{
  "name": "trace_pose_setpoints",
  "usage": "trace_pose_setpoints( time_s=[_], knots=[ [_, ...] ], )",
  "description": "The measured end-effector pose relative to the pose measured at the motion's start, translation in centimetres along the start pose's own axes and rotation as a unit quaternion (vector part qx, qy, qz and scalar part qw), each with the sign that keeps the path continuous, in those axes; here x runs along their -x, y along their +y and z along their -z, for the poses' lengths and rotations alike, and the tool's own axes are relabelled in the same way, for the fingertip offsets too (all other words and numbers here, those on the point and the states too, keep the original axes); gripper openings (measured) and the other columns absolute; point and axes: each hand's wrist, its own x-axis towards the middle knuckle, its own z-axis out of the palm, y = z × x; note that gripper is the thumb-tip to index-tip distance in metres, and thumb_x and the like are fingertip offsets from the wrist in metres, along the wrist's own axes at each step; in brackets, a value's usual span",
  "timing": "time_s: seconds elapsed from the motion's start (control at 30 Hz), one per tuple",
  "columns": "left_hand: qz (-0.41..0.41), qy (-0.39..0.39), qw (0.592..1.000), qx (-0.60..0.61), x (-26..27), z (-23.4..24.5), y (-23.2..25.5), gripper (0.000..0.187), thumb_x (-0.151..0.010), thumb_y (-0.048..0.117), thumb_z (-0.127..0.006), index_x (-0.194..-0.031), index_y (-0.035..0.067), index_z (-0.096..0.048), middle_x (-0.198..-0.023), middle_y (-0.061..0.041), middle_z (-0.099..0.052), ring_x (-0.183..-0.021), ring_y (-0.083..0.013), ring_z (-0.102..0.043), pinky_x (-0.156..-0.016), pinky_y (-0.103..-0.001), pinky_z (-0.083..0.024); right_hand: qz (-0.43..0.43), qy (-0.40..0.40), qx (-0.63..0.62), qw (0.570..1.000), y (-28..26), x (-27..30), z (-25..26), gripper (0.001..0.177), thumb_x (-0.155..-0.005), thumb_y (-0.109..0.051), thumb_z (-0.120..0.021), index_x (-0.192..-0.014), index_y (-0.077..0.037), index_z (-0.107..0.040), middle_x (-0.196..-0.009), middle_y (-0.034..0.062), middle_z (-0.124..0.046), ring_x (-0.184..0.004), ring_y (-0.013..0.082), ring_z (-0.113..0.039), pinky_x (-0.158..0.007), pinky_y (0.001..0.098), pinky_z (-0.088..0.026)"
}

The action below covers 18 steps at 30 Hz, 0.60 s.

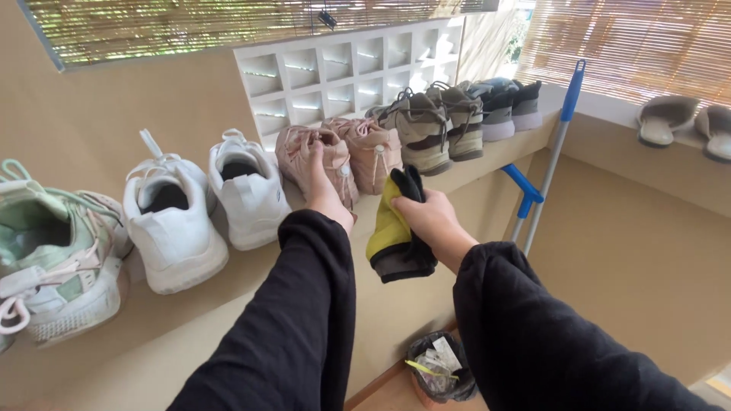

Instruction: Cleaning several pairs of sneakers with a yellow cloth on a ledge in an entryway.

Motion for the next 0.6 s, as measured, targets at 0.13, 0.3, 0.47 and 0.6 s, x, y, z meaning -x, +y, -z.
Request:
trace_pose_setpoints(
  time_s=[0.13,0.3,0.47,0.6],
  knots=[
    [-0.076,-0.089,0.992,0.042,-9.1,0.5,-0.4,0.093,-0.069,0.073,-0.066,-0.146,0.023,-0.056,-0.147,-0.001,-0.059,-0.122,-0.0210,-0.053,-0.103,-0.038,-0.040,0.005,-0.034,-0.001,0.999,-0.4,-0.6,0.5,0.040,-0.081,-0.026,-0.072,-0.111,0.001,-0.073,-0.097,0.0087,-0.076,-0.086,0.0174,-0.071,-0.078,0.0340,-0.055],
    [-0.070,-0.022,0.997,-0.038,-7.9,0.7,0.1,0.089,-0.067,0.063,-0.073,-0.143,0.020,-0.056,-0.145,-0.005,-0.058,-0.127,-0.0200,-0.054,-0.111,-0.036,-0.038,-0.012,-0.051,0.039,0.998,-1.2,-0.3,1.1,0.042,-0.082,-0.030,-0.072,-0.113,-0.001,-0.073,-0.100,0.0100,-0.075,-0.091,0.0185,-0.070,-0.081,0.0347,-0.054],
    [-0.025,-0.008,0.999,-0.021,-2.4,0.2,-0.2,0.085,-0.064,0.062,-0.072,-0.138,0.022,-0.058,-0.136,-0.007,-0.061,-0.120,-0.0267,-0.057,-0.104,-0.047,-0.044,-0.022,-0.069,-0.010,0.997,-0.9,-0.1,1.3,0.042,-0.082,-0.028,-0.072,-0.113,0.000,-0.072,-0.101,0.0103,-0.075,-0.090,0.0195,-0.071,-0.081,0.0350,-0.055],
    [0.030,0.027,0.998,-0.041,1.5,0.4,-0.7,0.082,-0.063,0.063,-0.074,-0.132,0.022,-0.060,-0.124,-0.009,-0.064,-0.111,-0.0299,-0.060,-0.095,-0.048,-0.047,-0.022,-0.079,-0.051,0.995,0.8,-0.5,1.1,0.041,-0.083,-0.025,-0.073,-0.112,0.003,-0.072,-0.099,0.0115,-0.075,-0.087,0.0199,-0.072,-0.078,0.0344,-0.056]
  ],
)
